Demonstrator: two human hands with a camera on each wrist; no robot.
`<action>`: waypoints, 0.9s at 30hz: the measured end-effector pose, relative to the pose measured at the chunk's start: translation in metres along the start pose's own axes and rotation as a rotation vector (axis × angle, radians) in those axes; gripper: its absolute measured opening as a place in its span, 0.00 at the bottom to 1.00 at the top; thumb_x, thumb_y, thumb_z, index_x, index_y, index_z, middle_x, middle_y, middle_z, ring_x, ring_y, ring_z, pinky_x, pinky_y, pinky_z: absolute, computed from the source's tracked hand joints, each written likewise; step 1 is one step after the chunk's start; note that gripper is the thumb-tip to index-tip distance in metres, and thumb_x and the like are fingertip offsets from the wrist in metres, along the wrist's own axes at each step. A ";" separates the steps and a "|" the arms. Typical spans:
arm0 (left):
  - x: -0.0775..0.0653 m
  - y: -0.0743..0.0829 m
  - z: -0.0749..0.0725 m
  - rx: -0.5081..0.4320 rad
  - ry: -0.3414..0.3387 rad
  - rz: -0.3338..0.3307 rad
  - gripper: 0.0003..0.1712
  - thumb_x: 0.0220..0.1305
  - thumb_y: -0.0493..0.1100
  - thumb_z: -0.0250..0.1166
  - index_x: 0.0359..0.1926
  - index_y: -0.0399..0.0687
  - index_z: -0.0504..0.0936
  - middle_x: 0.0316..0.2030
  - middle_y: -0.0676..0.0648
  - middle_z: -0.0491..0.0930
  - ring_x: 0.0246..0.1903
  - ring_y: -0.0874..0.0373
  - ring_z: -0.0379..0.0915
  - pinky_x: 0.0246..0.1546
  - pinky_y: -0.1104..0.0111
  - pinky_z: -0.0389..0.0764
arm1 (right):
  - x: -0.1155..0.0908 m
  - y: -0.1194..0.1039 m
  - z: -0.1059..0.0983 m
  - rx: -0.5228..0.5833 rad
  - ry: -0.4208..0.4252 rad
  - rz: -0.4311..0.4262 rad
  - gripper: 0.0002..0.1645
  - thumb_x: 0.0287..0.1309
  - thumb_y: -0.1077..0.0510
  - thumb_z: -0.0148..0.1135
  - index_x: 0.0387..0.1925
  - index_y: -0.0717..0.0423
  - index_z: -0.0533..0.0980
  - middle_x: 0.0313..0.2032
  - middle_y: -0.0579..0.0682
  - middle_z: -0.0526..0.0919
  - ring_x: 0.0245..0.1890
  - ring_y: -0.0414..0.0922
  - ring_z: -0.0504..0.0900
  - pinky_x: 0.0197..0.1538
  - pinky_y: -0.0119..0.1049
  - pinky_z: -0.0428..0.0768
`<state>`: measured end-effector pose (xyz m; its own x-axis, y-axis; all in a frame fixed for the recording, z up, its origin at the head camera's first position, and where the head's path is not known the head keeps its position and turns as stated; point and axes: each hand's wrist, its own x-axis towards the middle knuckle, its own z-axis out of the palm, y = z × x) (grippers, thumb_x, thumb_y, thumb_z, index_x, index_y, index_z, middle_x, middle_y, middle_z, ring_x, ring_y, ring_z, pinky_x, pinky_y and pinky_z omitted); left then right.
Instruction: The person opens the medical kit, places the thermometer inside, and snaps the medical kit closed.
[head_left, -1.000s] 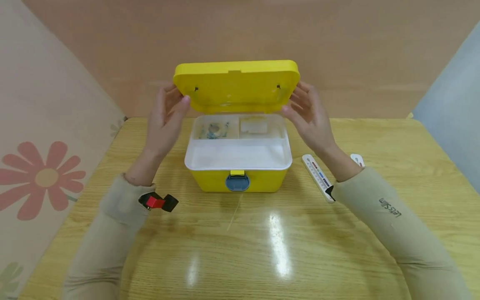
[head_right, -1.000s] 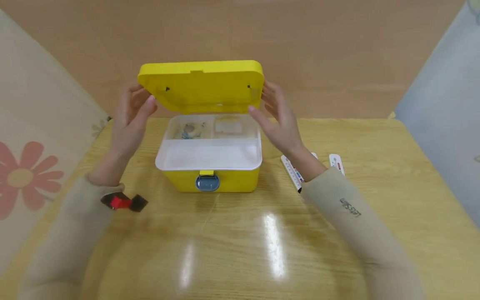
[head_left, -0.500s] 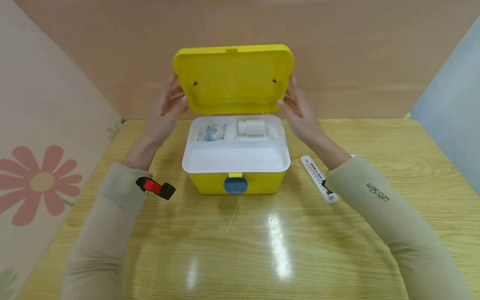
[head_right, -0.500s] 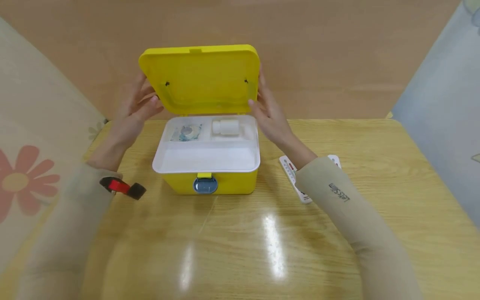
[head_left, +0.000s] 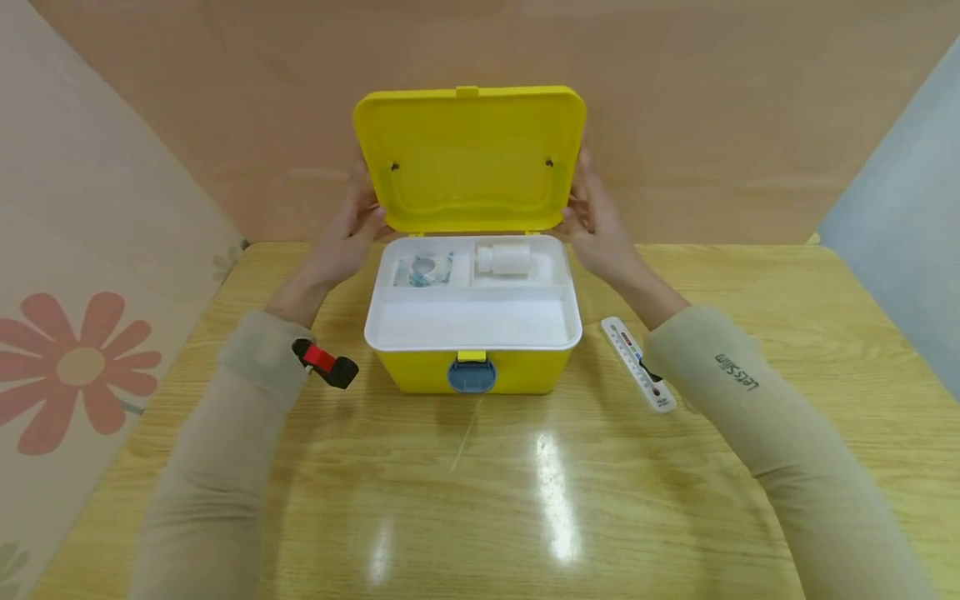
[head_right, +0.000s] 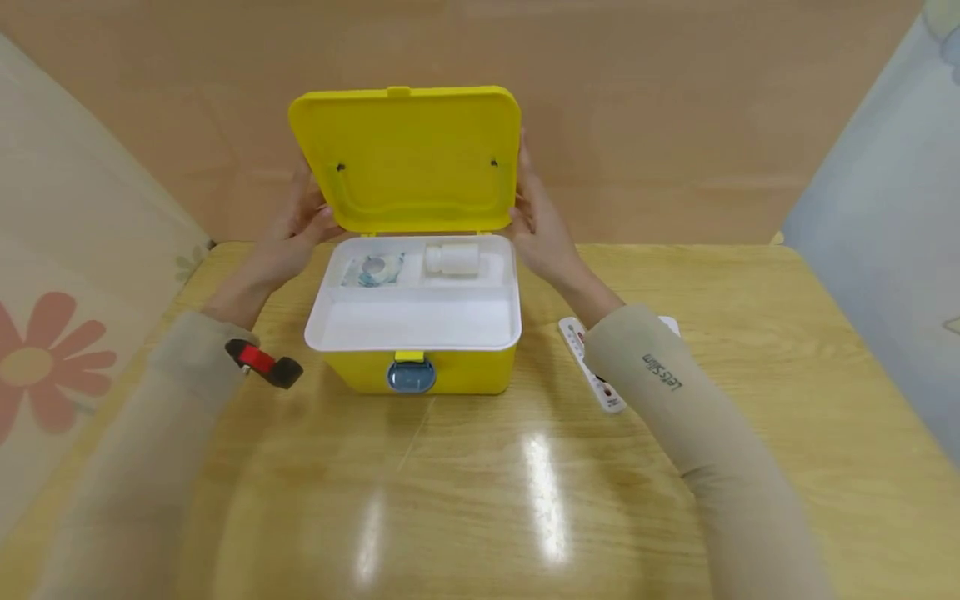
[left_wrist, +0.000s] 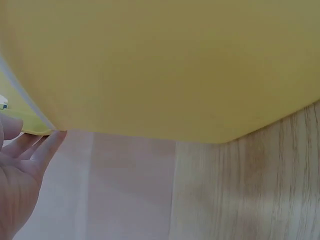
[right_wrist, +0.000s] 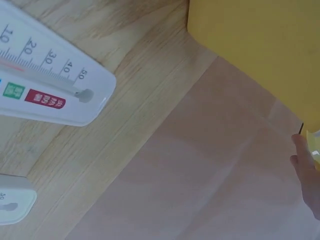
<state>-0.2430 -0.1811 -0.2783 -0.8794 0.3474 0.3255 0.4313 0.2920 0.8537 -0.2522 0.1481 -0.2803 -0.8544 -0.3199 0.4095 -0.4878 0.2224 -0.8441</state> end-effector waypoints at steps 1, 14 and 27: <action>0.000 -0.001 0.001 0.009 0.004 -0.001 0.42 0.74 0.33 0.42 0.76 0.63 0.29 0.67 0.36 0.61 0.62 0.43 0.65 0.63 0.55 0.71 | 0.000 0.001 0.000 -0.012 0.005 0.009 0.51 0.64 0.78 0.35 0.75 0.36 0.33 0.72 0.53 0.59 0.62 0.56 0.73 0.55 0.46 0.80; 0.006 -0.004 0.006 0.021 0.063 0.001 0.44 0.72 0.32 0.46 0.76 0.63 0.31 0.60 0.34 0.66 0.55 0.45 0.72 0.58 0.58 0.77 | 0.000 0.004 0.001 -0.047 0.069 0.039 0.52 0.65 0.76 0.38 0.75 0.31 0.31 0.70 0.53 0.62 0.53 0.54 0.78 0.49 0.44 0.83; 0.010 -0.005 0.009 0.073 0.159 -0.131 0.41 0.72 0.33 0.49 0.76 0.68 0.45 0.55 0.34 0.71 0.49 0.46 0.76 0.52 0.59 0.81 | 0.004 0.009 0.001 -0.074 0.072 0.108 0.50 0.66 0.74 0.41 0.74 0.26 0.39 0.63 0.61 0.70 0.49 0.54 0.79 0.48 0.39 0.84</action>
<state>-0.2520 -0.1707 -0.2826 -0.9471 0.1589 0.2787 0.3196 0.3910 0.8631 -0.2595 0.1479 -0.2871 -0.9118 -0.2239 0.3442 -0.4023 0.3199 -0.8578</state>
